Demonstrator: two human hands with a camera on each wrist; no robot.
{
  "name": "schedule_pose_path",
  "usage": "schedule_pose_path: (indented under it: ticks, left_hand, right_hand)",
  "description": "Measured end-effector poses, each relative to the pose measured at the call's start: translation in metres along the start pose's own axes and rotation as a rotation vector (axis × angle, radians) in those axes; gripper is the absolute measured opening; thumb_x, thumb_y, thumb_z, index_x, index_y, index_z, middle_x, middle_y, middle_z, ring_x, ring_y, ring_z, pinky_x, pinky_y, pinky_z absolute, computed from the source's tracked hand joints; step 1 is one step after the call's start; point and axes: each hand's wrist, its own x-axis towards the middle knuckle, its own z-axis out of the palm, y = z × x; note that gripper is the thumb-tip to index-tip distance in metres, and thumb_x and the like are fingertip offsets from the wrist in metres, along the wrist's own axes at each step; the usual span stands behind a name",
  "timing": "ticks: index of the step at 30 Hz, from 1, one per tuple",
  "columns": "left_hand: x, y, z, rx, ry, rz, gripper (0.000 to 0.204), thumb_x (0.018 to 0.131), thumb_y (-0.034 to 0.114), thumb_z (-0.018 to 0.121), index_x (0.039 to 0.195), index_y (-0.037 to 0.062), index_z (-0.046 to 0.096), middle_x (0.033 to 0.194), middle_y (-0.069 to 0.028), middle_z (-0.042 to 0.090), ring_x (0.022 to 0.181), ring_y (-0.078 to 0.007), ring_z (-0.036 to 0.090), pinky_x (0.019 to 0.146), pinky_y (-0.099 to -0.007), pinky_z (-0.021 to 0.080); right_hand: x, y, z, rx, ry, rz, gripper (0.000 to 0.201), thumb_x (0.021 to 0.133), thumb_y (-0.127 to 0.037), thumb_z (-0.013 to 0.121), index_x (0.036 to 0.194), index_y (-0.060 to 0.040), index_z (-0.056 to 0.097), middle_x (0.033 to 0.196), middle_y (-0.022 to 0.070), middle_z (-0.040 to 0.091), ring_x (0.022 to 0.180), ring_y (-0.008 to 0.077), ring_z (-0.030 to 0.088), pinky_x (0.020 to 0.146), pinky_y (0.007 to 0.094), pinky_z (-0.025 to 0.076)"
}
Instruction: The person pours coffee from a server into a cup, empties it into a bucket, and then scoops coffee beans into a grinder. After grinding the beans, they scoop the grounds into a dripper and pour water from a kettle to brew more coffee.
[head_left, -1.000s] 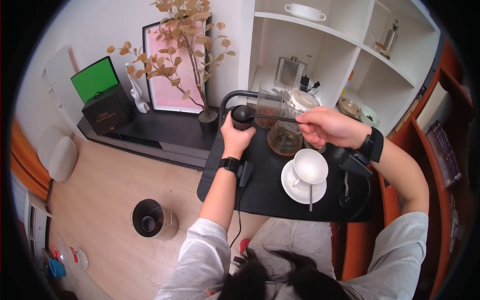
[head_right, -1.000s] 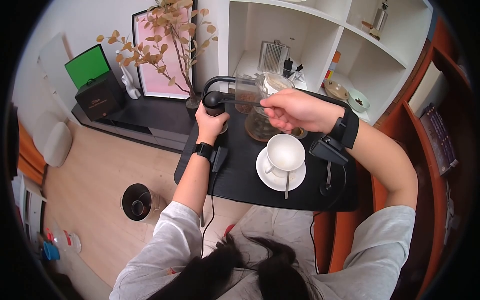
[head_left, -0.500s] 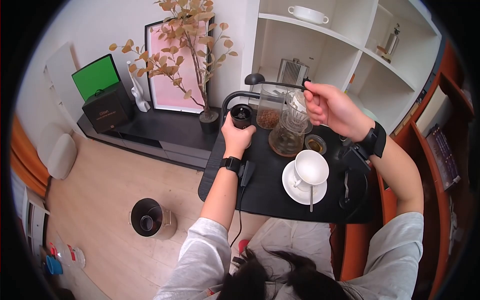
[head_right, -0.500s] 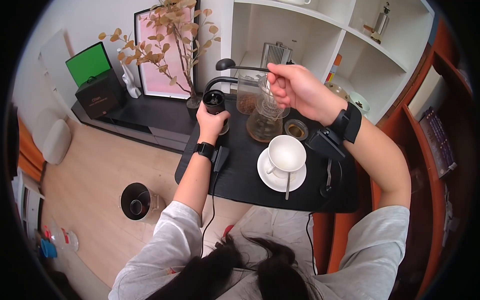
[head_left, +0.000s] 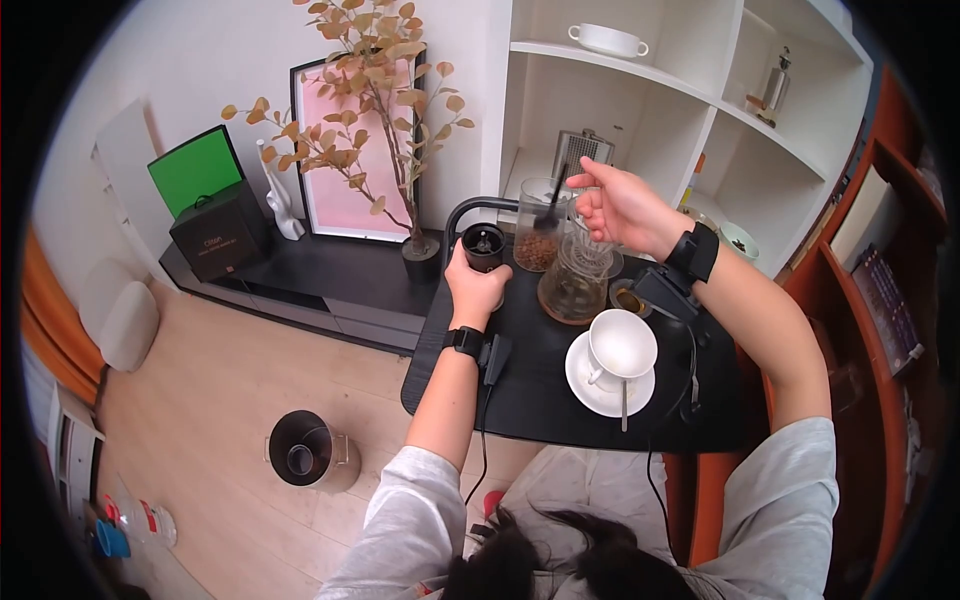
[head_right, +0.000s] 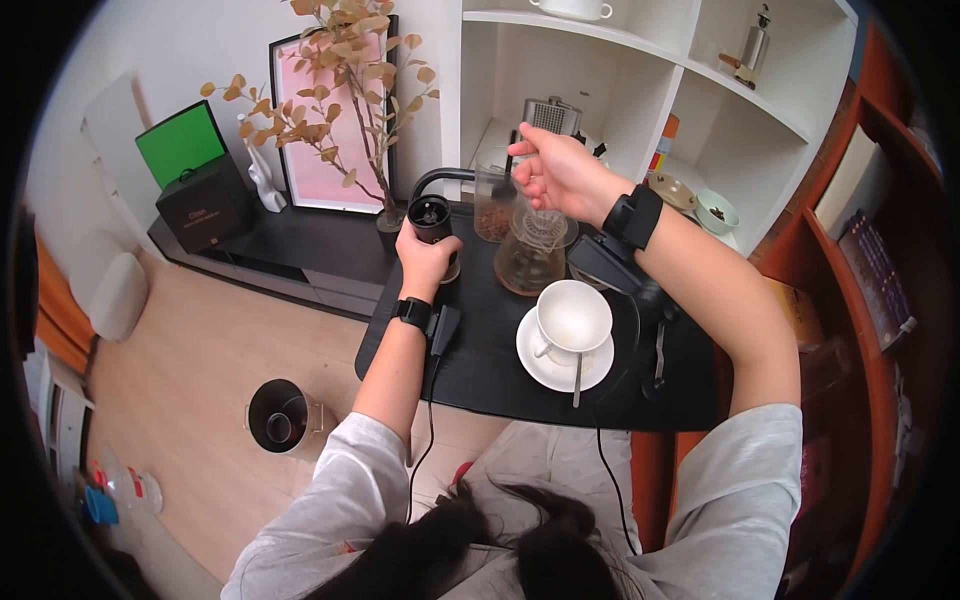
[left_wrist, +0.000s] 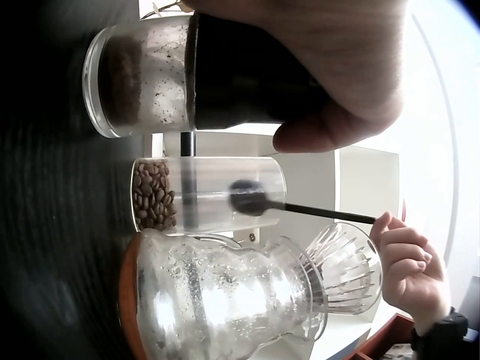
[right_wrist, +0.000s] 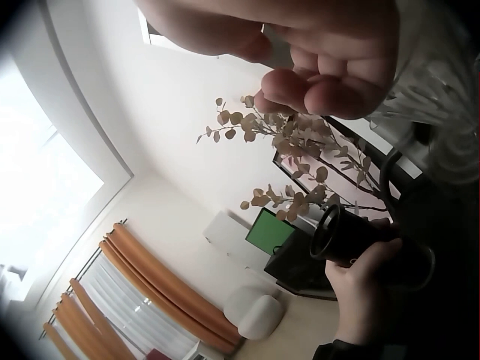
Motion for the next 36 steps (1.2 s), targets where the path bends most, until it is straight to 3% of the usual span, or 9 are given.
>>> schedule_pose_path:
  ticks: [6, 13, 18, 21, 23, 25, 29, 32, 36]
  left_hand:
    - [0.0, 0.004, -0.001, 0.012, -0.011, -0.011, 0.04, 0.056, 0.004, 0.071, 0.095, 0.0019, 0.061, 0.082, -0.0085, 0.067, 0.074, -0.0186, 0.064, 0.072, -0.0309, 0.051]
    - [-0.001, 0.009, -0.002, 0.006, -0.039, -0.018, 0.041, 0.056, 0.003, 0.07, 0.096, 0.0018, 0.061, 0.083, -0.007, 0.067, 0.074, -0.0167, 0.063, 0.073, -0.0298, 0.051]
    - [-0.001, 0.005, -0.001, -0.003, -0.112, -0.04, 0.042, 0.055, 0.003, 0.072, 0.096, 0.0018, 0.062, 0.082, -0.0051, 0.067, 0.073, -0.0148, 0.062, 0.071, -0.0293, 0.051]
    - [-0.001, -0.006, 0.001, -0.034, -0.172, -0.026, 0.042, 0.055, 0.003, 0.073, 0.095, 0.0019, 0.062, 0.082, -0.0048, 0.066, 0.073, -0.0143, 0.061, 0.07, -0.0292, 0.051]
    - [-0.003, -0.006, 0.002, -0.062, -0.228, -0.035, 0.041, 0.055, 0.002, 0.074, 0.094, 0.0016, 0.062, 0.082, -0.0046, 0.066, 0.073, -0.0141, 0.061, 0.07, -0.0289, 0.05]
    - [-0.003, -0.007, 0.004, -0.086, -0.277, -0.036, 0.041, 0.054, 0.001, 0.074, 0.093, 0.0016, 0.062, 0.081, -0.0043, 0.066, 0.073, -0.0141, 0.06, 0.069, -0.029, 0.05]
    - [-0.007, -0.002, 0.007, -0.165, -0.36, -0.103, 0.037, 0.056, -0.003, 0.072, 0.091, 0.0014, 0.06, 0.08, -0.0042, 0.066, 0.072, -0.0138, 0.062, 0.068, -0.0288, 0.051]
    - [-0.008, -0.001, 0.007, -0.183, -0.398, -0.114, 0.037, 0.058, -0.006, 0.071, 0.092, 0.0006, 0.059, 0.08, -0.0056, 0.066, 0.072, -0.0142, 0.063, 0.068, -0.0288, 0.052]
    - [-0.006, -0.003, 0.006, -0.184, -0.417, -0.121, 0.037, 0.059, -0.006, 0.069, 0.094, -0.0004, 0.058, 0.08, -0.0068, 0.066, 0.072, -0.0151, 0.064, 0.067, -0.0296, 0.053]
  right_hand:
    - [-0.027, 0.005, -0.007, -0.029, -0.176, -0.097, 0.031, 0.101, -0.035, 0.045, 0.103, -0.0062, 0.054, 0.063, 0.0025, 0.054, 0.049, 0.0111, 0.047, 0.049, 0.0257, 0.039]
    - [-0.104, 0.022, -0.033, -0.288, -0.163, -0.132, 0.021, 0.096, -0.023, 0.054, 0.089, -0.0041, 0.06, 0.059, 0.0, 0.053, 0.047, 0.0069, 0.047, 0.046, 0.0212, 0.036]
    - [-0.135, 0.063, -0.088, -0.512, 0.041, -0.046, 0.013, 0.092, -0.014, 0.055, 0.084, -0.0044, 0.06, 0.062, 0.0004, 0.056, 0.048, 0.0051, 0.048, 0.044, 0.0192, 0.035]
    - [-0.146, 0.11, -0.128, -0.927, 0.151, -0.073, 0.015, 0.09, -0.018, 0.061, 0.089, -0.0035, 0.061, 0.062, -0.0013, 0.056, 0.053, 0.0051, 0.051, 0.046, 0.0222, 0.039]
    - [-0.165, 0.124, -0.126, -1.324, 0.253, -0.027, 0.035, 0.085, -0.033, 0.068, 0.099, -0.0021, 0.06, 0.068, 0.0111, 0.063, 0.066, 0.0243, 0.064, 0.06, 0.0359, 0.049]
    - [-0.176, 0.146, -0.127, -1.47, 0.258, 0.015, 0.044, 0.084, -0.042, 0.067, 0.105, -0.0035, 0.059, 0.077, 0.0167, 0.067, 0.079, 0.0348, 0.067, 0.07, 0.0425, 0.051]
    - [-0.192, 0.176, -0.121, -1.594, 0.274, -0.003, 0.045, 0.086, -0.041, 0.065, 0.103, -0.0008, 0.054, 0.078, 0.0172, 0.066, 0.076, 0.0362, 0.067, 0.067, 0.0447, 0.054]
    - [-0.2, 0.202, -0.12, -1.624, 0.336, -0.193, 0.035, 0.088, -0.034, 0.063, 0.098, -0.0015, 0.053, 0.075, 0.0166, 0.065, 0.065, 0.0344, 0.066, 0.057, 0.0426, 0.053]
    - [-0.205, 0.209, -0.119, -1.624, 0.387, -0.273, 0.027, 0.089, -0.029, 0.061, 0.093, -0.003, 0.053, 0.073, 0.0156, 0.064, 0.062, 0.0331, 0.066, 0.054, 0.0414, 0.053]
